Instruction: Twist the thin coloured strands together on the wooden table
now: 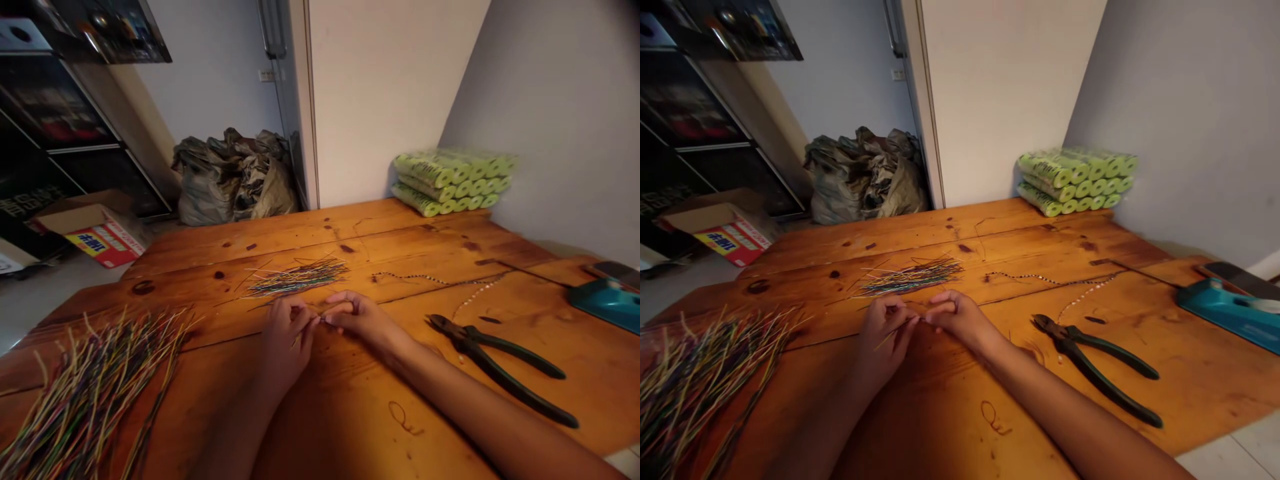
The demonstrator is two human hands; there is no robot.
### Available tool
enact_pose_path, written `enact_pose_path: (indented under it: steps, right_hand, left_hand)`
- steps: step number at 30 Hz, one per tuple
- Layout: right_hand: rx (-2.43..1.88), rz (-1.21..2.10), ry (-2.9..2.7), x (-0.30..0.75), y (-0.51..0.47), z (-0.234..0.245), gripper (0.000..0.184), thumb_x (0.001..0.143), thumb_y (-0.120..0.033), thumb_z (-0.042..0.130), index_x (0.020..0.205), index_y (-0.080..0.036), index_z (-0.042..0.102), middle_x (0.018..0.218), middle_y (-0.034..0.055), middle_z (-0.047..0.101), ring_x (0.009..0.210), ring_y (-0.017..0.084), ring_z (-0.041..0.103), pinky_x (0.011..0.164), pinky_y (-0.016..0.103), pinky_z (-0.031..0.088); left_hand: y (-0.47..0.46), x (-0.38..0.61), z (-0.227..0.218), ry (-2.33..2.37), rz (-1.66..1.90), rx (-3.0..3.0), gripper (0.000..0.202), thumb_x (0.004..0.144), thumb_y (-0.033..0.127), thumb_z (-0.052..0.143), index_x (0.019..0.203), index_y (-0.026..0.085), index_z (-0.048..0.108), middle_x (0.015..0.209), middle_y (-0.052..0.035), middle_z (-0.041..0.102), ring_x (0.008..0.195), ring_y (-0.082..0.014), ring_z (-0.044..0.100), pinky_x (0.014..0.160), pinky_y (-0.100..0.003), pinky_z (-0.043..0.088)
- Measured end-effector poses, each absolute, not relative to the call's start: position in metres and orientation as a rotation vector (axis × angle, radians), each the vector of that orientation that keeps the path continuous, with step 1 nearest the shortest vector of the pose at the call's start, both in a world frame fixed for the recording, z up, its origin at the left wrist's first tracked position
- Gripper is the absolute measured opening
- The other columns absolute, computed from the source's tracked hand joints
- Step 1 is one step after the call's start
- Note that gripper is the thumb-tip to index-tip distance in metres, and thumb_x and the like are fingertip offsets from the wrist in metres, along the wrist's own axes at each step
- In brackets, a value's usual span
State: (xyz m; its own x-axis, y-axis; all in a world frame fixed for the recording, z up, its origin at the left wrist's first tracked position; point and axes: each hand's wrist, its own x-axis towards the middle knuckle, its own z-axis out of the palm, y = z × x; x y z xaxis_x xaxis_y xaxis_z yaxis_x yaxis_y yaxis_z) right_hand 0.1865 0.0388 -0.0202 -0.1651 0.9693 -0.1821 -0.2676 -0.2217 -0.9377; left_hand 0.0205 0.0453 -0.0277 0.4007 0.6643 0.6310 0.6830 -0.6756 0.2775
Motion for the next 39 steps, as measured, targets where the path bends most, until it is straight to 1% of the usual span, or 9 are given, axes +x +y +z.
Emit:
enact_pose_path:
  steps: [3,8,11,13,17,22,25,32,39]
  right_hand:
    - [-1.048,1.577,-0.942,0.184,0.037,-0.016,0.035,0.055,-0.019,0.073,0.082,-0.018,0.052,0.067,-0.0018,0.066,0.057,0.009,0.055,0.052,0.021,0.038]
    - [-0.995,1.442,-1.057,0.18,0.037,-0.022,0.029,0.058,-0.021,0.07,0.078,-0.021,0.05,0.068,-0.0041,0.063,0.058,0.01,0.054,0.051,0.022,0.042]
    - [-0.988,1.383,-1.101,0.179,0.037,-0.027,0.028,0.061,-0.022,0.069,0.081,-0.022,0.049,0.07,-0.004,0.063,0.061,0.011,0.056,0.051,0.022,0.042]
    - [-0.985,1.368,-1.112,0.179,0.037,-0.026,0.029,0.061,-0.024,0.07,0.083,-0.022,0.05,0.07,-0.0047,0.061,0.059,0.01,0.055,0.053,0.022,0.041]
    - [-0.938,1.52,-1.041,0.182,0.038,-0.019,0.025,0.065,-0.036,0.068,0.075,-0.02,0.052,0.063,-0.0053,0.058,0.055,0.008,0.052,0.053,0.021,0.04]
    - [-0.933,1.64,-1.036,0.186,0.041,-0.015,0.029,0.057,-0.033,0.076,0.072,-0.018,0.056,0.057,-0.0068,0.056,0.049,0.006,0.048,0.046,0.019,0.032]
    - [-0.983,1.636,-1.084,0.187,0.043,-0.017,0.028,0.056,-0.034,0.076,0.071,-0.018,0.058,0.058,-0.0069,0.055,0.048,0.006,0.045,0.045,0.019,0.029]
    - [-0.969,1.709,-1.291,0.19,0.045,-0.025,0.028,0.059,-0.04,0.073,0.07,-0.018,0.06,0.063,-0.0038,0.061,0.054,0.008,0.05,0.048,0.02,0.031]
    - [-0.997,1.434,-1.537,0.193,0.046,-0.028,0.019,0.06,-0.031,0.073,0.07,-0.02,0.061,0.061,-0.0051,0.057,0.058,0.01,0.051,0.056,0.022,0.038]
  left_hand:
    - [0.046,0.021,-0.028,-1.278,-1.166,-2.624,0.012,0.082,0.019,0.047,0.076,0.018,0.058,0.086,-0.005,0.045,0.081,-0.0183,0.045,0.071,-0.032,0.041]
    - [0.045,0.02,-0.03,-1.391,-1.244,-2.666,0.013,0.082,0.02,0.047,0.076,0.018,0.058,0.085,-0.0041,0.043,0.08,-0.0174,0.046,0.071,-0.031,0.042]
    - [0.047,0.019,-0.032,-1.446,-1.276,-2.659,0.012,0.082,0.021,0.048,0.075,0.019,0.058,0.086,-0.0037,0.042,0.081,-0.018,0.046,0.072,-0.033,0.042]
    - [0.047,0.02,-0.032,-1.45,-1.302,-2.654,0.012,0.082,0.022,0.048,0.074,0.02,0.057,0.086,-0.0034,0.042,0.081,-0.0179,0.047,0.071,-0.032,0.043]
    - [0.042,0.022,-0.03,-1.451,-1.328,-2.682,0.015,0.083,0.023,0.046,0.074,0.02,0.057,0.087,-0.0035,0.041,0.082,-0.0173,0.047,0.072,-0.031,0.044]
    - [0.034,0.026,-0.027,-1.503,-1.388,-2.659,0.017,0.084,0.024,0.045,0.074,0.021,0.058,0.088,-0.004,0.041,0.085,-0.0173,0.047,0.075,-0.031,0.045]
    - [0.034,0.026,-0.027,-1.512,-1.386,-2.648,0.017,0.083,0.025,0.046,0.072,0.02,0.059,0.088,-0.0039,0.041,0.084,-0.0172,0.047,0.075,-0.031,0.045]
    - [0.036,0.024,-0.027,-1.502,-1.357,-2.678,0.018,0.083,0.025,0.047,0.071,0.02,0.06,0.088,-0.0048,0.041,0.086,-0.0183,0.047,0.075,-0.031,0.044]
    - [0.035,0.024,-0.026,-1.53,-1.339,-2.709,0.018,0.083,0.027,0.047,0.07,0.02,0.059,0.088,-0.0043,0.041,0.083,-0.0179,0.047,0.074,-0.031,0.044]
